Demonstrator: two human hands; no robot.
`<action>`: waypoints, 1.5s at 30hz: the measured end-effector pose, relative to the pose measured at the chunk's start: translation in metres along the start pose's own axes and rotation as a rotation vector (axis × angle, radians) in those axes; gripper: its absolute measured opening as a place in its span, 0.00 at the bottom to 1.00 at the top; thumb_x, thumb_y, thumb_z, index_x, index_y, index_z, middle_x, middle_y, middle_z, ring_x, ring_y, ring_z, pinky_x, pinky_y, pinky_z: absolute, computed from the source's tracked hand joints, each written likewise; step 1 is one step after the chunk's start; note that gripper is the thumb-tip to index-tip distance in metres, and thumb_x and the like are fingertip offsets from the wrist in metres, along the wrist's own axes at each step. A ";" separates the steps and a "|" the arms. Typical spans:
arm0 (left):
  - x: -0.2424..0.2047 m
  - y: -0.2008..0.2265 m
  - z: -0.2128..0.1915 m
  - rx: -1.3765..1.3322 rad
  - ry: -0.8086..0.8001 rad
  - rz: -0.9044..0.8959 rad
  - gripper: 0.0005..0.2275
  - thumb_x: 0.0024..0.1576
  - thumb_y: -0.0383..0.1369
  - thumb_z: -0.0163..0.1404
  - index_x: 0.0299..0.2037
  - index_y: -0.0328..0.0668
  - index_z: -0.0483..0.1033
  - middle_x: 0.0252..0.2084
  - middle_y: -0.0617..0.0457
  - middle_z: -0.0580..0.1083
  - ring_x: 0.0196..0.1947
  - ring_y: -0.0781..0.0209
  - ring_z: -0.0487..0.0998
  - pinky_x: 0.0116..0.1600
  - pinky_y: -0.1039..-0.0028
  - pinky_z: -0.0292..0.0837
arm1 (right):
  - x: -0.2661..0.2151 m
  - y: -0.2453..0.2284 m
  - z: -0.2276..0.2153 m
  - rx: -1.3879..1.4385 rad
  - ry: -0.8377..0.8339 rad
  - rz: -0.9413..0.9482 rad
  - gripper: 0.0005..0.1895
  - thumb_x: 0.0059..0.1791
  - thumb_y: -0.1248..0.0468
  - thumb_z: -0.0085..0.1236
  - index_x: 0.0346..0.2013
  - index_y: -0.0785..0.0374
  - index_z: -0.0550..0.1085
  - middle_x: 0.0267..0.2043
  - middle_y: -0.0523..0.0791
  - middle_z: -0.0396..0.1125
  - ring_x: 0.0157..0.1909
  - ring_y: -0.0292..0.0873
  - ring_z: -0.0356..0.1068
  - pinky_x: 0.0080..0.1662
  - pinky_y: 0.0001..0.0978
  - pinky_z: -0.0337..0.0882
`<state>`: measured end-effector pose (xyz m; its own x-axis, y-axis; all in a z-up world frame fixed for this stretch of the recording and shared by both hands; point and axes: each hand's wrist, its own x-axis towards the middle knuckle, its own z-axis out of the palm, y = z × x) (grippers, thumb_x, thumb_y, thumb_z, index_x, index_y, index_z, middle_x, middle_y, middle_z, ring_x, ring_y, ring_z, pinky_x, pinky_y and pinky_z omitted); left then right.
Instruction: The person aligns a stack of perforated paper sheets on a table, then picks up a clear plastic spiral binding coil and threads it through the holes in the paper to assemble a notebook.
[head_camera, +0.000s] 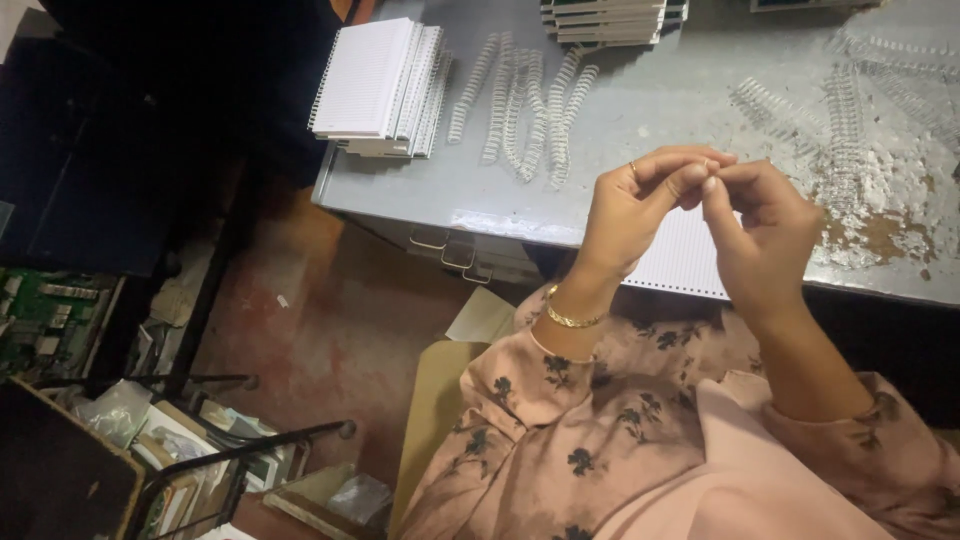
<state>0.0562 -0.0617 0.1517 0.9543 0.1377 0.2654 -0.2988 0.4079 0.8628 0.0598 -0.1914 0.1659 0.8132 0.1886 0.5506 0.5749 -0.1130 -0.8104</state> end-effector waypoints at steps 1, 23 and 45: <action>-0.001 0.001 -0.002 -0.001 -0.001 0.001 0.04 0.65 0.30 0.56 0.42 0.42 0.84 0.47 0.50 0.81 0.49 0.64 0.80 0.46 0.81 0.75 | -0.003 0.002 0.000 -0.002 0.000 -0.001 0.04 0.63 0.76 0.54 0.44 0.76 0.74 0.40 0.55 0.73 0.43 0.47 0.74 0.49 0.35 0.74; -0.021 0.018 0.024 0.198 0.147 0.097 0.04 0.64 0.31 0.55 0.42 0.43 0.82 0.47 0.49 0.80 0.51 0.62 0.82 0.57 0.78 0.81 | -0.011 0.031 -0.005 -0.135 0.079 -0.071 0.07 0.61 0.72 0.62 0.38 0.71 0.77 0.29 0.48 0.69 0.28 0.38 0.61 0.34 0.29 0.59; -0.019 0.010 0.020 0.118 0.154 0.161 0.02 0.61 0.26 0.57 0.36 0.38 0.80 0.43 0.47 0.79 0.38 0.62 0.82 0.39 0.80 0.81 | -0.009 0.019 -0.004 0.114 -0.009 0.207 0.12 0.60 0.67 0.59 0.31 0.63 0.75 0.30 0.42 0.69 0.34 0.33 0.65 0.41 0.24 0.65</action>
<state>0.0351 -0.0785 0.1644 0.8787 0.3322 0.3429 -0.4353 0.2625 0.8612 0.0639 -0.1990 0.1460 0.9115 0.1813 0.3691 0.3818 -0.0393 -0.9234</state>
